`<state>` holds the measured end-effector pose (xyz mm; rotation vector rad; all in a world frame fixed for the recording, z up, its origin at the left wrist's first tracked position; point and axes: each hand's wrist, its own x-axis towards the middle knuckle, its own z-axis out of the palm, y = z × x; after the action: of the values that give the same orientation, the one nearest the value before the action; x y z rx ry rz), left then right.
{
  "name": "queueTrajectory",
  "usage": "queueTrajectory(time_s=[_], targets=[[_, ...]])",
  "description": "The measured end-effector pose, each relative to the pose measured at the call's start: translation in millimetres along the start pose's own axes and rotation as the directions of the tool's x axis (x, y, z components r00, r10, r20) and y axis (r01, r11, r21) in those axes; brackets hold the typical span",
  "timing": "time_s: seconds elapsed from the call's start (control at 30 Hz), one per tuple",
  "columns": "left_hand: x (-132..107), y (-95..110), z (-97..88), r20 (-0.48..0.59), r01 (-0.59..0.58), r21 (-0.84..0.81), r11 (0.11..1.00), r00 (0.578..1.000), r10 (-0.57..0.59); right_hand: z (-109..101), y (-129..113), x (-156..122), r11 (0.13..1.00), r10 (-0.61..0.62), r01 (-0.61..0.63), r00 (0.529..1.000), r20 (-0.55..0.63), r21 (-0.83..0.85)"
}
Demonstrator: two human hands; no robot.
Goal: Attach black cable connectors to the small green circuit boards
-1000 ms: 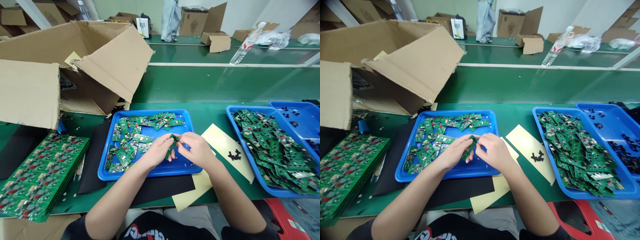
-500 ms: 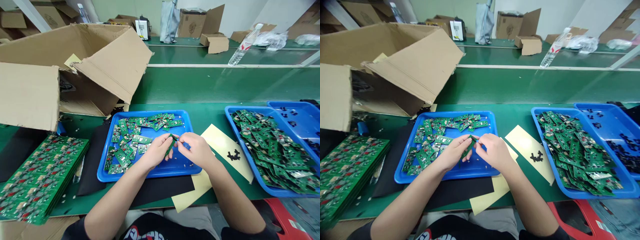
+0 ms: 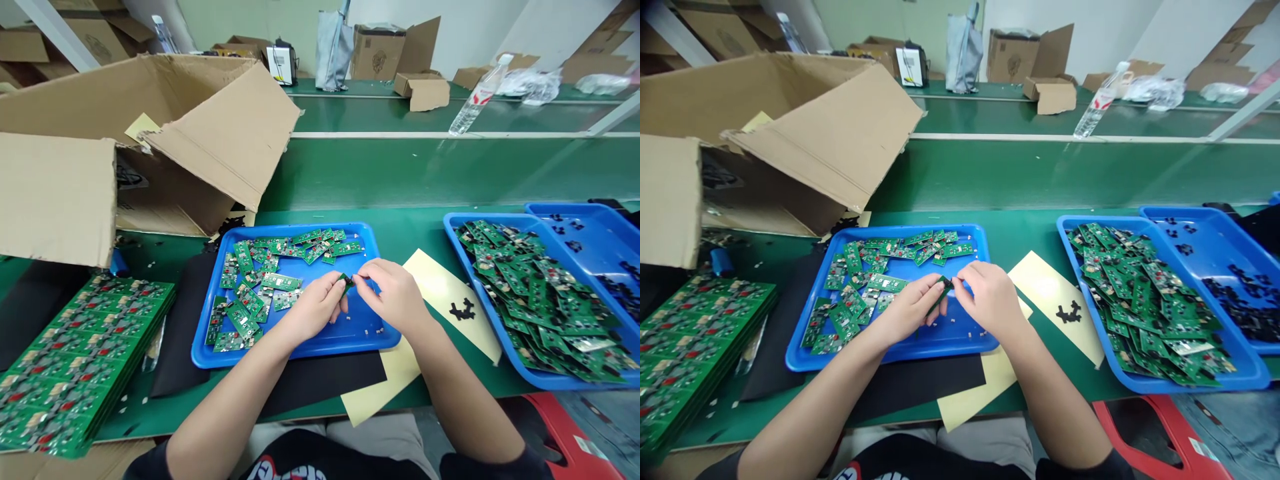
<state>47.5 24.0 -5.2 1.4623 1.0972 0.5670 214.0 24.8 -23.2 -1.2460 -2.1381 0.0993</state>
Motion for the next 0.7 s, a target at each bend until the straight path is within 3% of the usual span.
queueTrajectory(time_s=[0.2, 0.3, 0.43, 0.57, 0.7], targets=[[-0.3, -0.6, -0.5, 0.036, -0.007, 0.049, 0.999, 0.999, 0.005, 0.9, -0.7, 2.9, 0.993, -0.115, 0.113, 0.99, -0.084, -0.03], [-0.4, 0.0, -1.1, 0.025, -0.016, 0.043, 0.999, 1.0, 0.015, 2.2, -0.1, 2.3, 0.995, -0.096, 0.093, 0.992, -0.087, -0.036], [-1.8, 1.6, -2.7, 0.01, -0.034, 0.062, 0.998, 0.999, 0.033, 1.5, 0.4, 1.0, 0.995, 0.024, -0.014, 0.995, -0.096, 0.102], [-3.4, 0.5, -2.4, -0.057, -0.08, 0.126, 0.989, 0.994, 0.088, -2.7, 0.4, 0.8, 0.936, 0.215, -0.169, 0.969, -0.122, 0.308], [-3.2, -2.6, -1.3, -0.195, -0.116, 0.271, 0.955, 0.966, 0.173, -4.2, -3.6, 1.5, 0.839, 0.355, -0.33, 0.935, 0.024, 0.432]])
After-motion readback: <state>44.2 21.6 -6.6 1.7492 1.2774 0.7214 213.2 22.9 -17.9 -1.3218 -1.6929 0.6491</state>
